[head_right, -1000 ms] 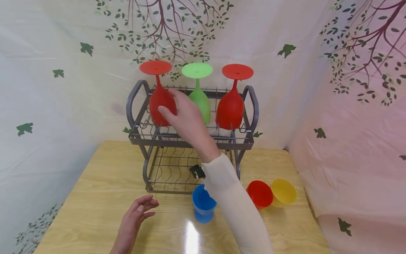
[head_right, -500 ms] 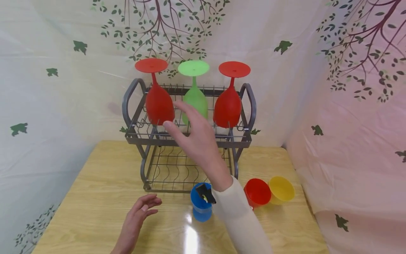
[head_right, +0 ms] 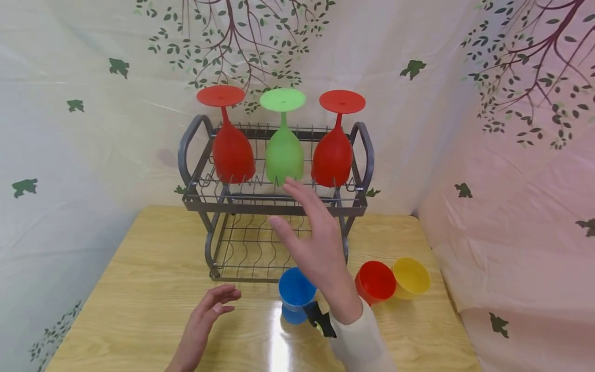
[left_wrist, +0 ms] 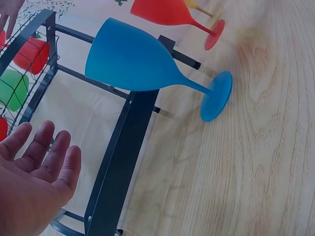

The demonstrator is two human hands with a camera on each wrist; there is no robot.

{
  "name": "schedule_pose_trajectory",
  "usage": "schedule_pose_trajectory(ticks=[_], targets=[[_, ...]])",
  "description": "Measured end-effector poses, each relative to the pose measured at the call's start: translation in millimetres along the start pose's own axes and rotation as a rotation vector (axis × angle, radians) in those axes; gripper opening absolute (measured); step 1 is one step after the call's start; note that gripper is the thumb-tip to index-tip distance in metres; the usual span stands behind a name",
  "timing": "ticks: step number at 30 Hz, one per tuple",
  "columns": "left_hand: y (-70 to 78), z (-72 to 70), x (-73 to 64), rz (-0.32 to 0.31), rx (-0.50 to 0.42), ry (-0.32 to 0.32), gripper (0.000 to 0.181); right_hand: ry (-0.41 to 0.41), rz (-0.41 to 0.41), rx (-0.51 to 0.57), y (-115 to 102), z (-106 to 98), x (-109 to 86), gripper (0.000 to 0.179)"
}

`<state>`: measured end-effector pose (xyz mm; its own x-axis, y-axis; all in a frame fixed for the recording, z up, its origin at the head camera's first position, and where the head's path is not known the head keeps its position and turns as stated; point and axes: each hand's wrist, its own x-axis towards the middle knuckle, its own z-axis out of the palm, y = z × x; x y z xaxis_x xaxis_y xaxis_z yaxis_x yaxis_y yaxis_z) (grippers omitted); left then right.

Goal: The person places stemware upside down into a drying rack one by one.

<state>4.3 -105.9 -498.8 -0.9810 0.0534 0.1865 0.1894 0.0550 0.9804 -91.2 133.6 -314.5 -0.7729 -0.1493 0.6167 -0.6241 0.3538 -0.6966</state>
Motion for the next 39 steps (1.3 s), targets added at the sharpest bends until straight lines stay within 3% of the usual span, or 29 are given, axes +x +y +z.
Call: schedule_pose_trajectory(ticks=[6, 11, 19, 28, 39], targets=[[-0.6, 3.2, 6.4, -0.019, 0.023, -0.015, 0.033, -0.007, 0.082, -0.001, 0.7, -7.2, -19.8, 0.055], [-1.7, 6.8, 14.3, 0.009, 0.08, -0.047, 0.035, 0.015, 0.141, -0.052, 6.4, -13.0, -35.2, 0.056], [3.1, 18.2, 27.4, -0.01, 0.213, -0.082, 0.057, 0.033, 0.234, -0.123, 28.3, -20.7, -58.2, 0.052], [9.8, 32.7, 37.5, 0.077, 0.343, -0.155, 0.068, -0.047, 0.319, -0.233, 49.5, -32.7, -87.0, 0.052], [16.7, 47.2, 50.7, 0.091, 0.427, -0.265, 0.071, -0.123, 0.407, -0.286, 64.4, -47.2, -120.8, 0.051]])
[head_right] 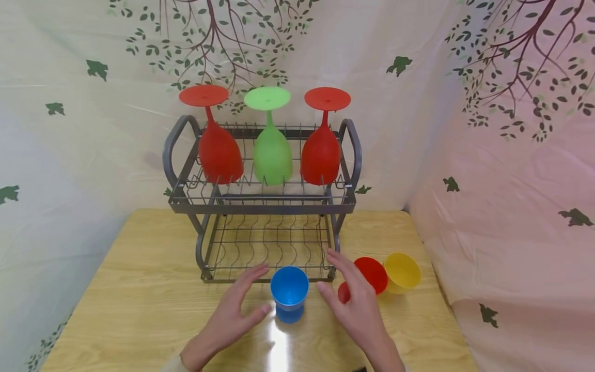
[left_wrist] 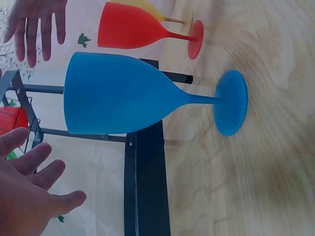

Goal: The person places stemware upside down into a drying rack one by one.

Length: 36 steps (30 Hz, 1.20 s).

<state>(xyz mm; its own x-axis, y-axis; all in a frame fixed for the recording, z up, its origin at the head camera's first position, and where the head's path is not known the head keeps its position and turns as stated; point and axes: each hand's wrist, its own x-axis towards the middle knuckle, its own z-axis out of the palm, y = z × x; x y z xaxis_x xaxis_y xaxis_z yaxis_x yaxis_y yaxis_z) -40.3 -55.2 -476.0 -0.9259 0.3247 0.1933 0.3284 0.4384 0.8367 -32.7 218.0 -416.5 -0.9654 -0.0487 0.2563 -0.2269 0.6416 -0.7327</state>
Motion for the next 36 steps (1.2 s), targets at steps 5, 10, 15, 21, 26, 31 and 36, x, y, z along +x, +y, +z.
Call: schedule_pose_trajectory(ticks=[5, 10, 15, 21, 26, 31, 36], targets=[[2.8, 2.7, 12.5, 0.088, 0.109, -0.046, 0.076, -0.02, -0.003, -0.035, 11.5, 3.6, -6.9, 0.052], [1.8, 5.6, 27.7, 0.2, 0.262, -0.075, 0.084, -0.03, -0.011, -0.055, 20.8, 7.1, -13.7, 0.052], [1.8, 8.7, 39.8, 0.231, 0.423, -0.144, 0.096, -0.024, -0.037, -0.088, 26.9, 9.6, -19.0, 0.053], [3.2, 14.7, 50.6, 0.238, 0.609, -0.241, 0.103, -0.039, -0.022, -0.068, 30.6, 10.1, -20.9, 0.051], [5.7, 16.4, 56.3, 0.292, 0.708, -0.284, 0.103, -0.056, 0.007, -0.06, 29.8, 10.2, -20.2, 0.052], [6.4, 16.4, 58.5, 0.357, 0.732, -0.311, 0.095, -0.052, 0.002, -0.057, 30.3, 10.1, -20.4, 0.052], [6.9, 15.3, 59.1, 0.39, 0.726, -0.317, 0.087, -0.048, -0.001, -0.048, 31.7, 10.5, -20.7, 0.052]])
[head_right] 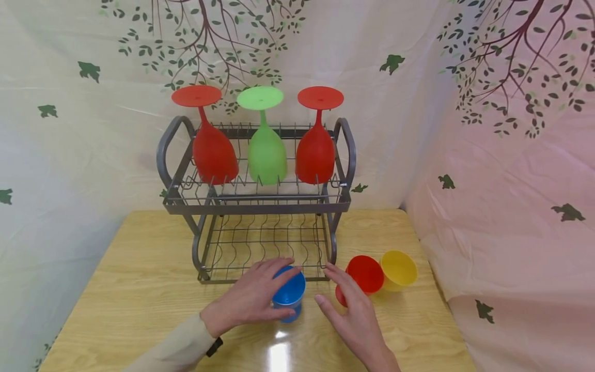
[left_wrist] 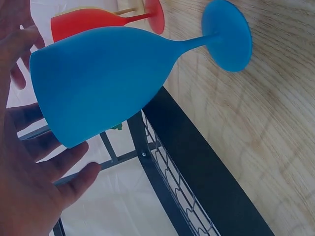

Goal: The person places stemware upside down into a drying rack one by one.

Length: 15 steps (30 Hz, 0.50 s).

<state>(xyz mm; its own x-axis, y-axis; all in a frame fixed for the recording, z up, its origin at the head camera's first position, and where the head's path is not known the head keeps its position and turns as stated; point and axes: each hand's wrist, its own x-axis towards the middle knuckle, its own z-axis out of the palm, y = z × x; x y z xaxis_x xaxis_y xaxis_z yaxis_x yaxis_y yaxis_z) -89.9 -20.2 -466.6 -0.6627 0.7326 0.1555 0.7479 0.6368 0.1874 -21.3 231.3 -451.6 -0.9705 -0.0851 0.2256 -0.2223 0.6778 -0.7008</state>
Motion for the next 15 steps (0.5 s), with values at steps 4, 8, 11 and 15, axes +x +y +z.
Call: schedule_pose_trajectory(ticks=[4, 8, 11, 15], targets=[[0.0, -1.6, -0.8, -0.006, -0.021, -0.006, 0.081, -0.003, 0.002, 0.006, 0.8, 1.0, -0.1, 0.053], [0.4, -4.4, -2.3, -0.029, -0.069, -0.004, 0.077, 0.002, -0.001, 0.007, 1.6, 2.2, 0.1, 0.053], [0.1, -6.4, -4.6, -0.062, -0.115, 0.009, 0.075, 0.012, -0.016, -0.003, 1.6, 3.3, 0.9, 0.052], [-1.0, -8.7, -9.0, -0.105, -0.169, 0.023, 0.075, 0.016, -0.028, -0.01, 0.7, 4.3, 1.9, 0.051]])
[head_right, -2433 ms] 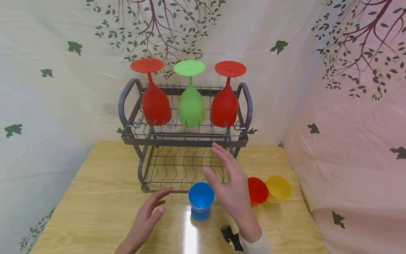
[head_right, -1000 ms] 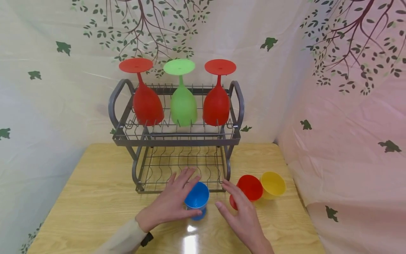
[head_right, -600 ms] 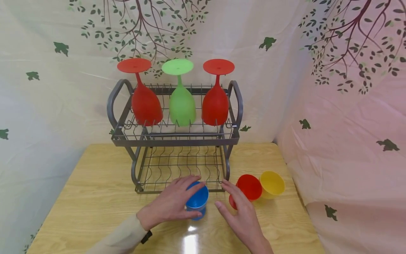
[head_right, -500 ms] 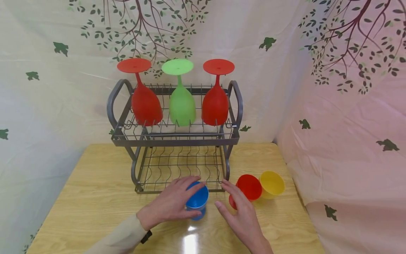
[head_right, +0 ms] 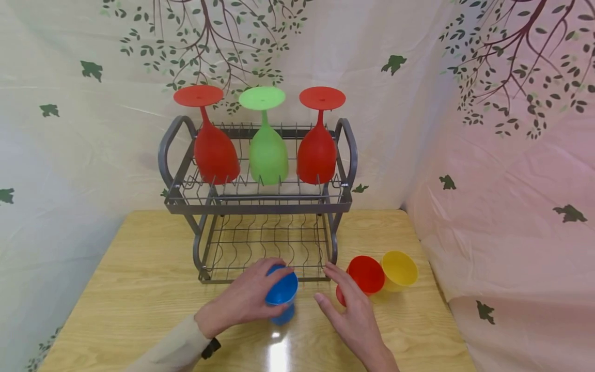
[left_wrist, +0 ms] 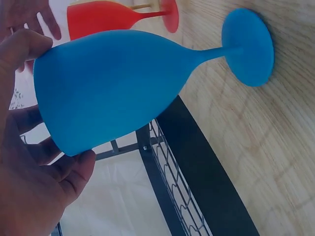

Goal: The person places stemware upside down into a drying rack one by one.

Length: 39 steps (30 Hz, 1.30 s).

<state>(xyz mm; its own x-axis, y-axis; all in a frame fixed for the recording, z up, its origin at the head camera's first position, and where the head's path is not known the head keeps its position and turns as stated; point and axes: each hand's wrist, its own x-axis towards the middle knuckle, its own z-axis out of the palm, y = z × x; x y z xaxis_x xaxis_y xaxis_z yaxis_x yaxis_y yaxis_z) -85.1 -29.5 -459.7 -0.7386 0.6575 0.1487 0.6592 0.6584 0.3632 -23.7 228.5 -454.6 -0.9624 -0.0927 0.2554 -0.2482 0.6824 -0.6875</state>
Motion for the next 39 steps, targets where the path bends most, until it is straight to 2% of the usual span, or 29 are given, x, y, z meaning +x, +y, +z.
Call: schedule_pose_trajectory(ticks=[8, 19, 31, 39], targets=[[-0.7, -6.1, -10.1, -0.1, -0.107, -0.005, 0.089, -0.029, 0.039, 0.029, -1.8, 0.4, 1.4, 0.049], [-7.9, -15.8, -25.6, -0.156, -0.184, 0.026, 0.076, -0.052, 0.033, 0.032, -1.6, 7.4, 1.5, 0.048], [-21.7, -22.6, -45.5, -0.272, -0.374, 0.133, 0.07, -0.038, -0.006, 0.039, -3.0, 13.2, 5.1, 0.048], [-30.7, -18.8, -62.1, -0.324, -0.49, 0.217, 0.063, -0.046, 0.021, 0.051, -5.3, 15.1, 5.3, 0.047]])
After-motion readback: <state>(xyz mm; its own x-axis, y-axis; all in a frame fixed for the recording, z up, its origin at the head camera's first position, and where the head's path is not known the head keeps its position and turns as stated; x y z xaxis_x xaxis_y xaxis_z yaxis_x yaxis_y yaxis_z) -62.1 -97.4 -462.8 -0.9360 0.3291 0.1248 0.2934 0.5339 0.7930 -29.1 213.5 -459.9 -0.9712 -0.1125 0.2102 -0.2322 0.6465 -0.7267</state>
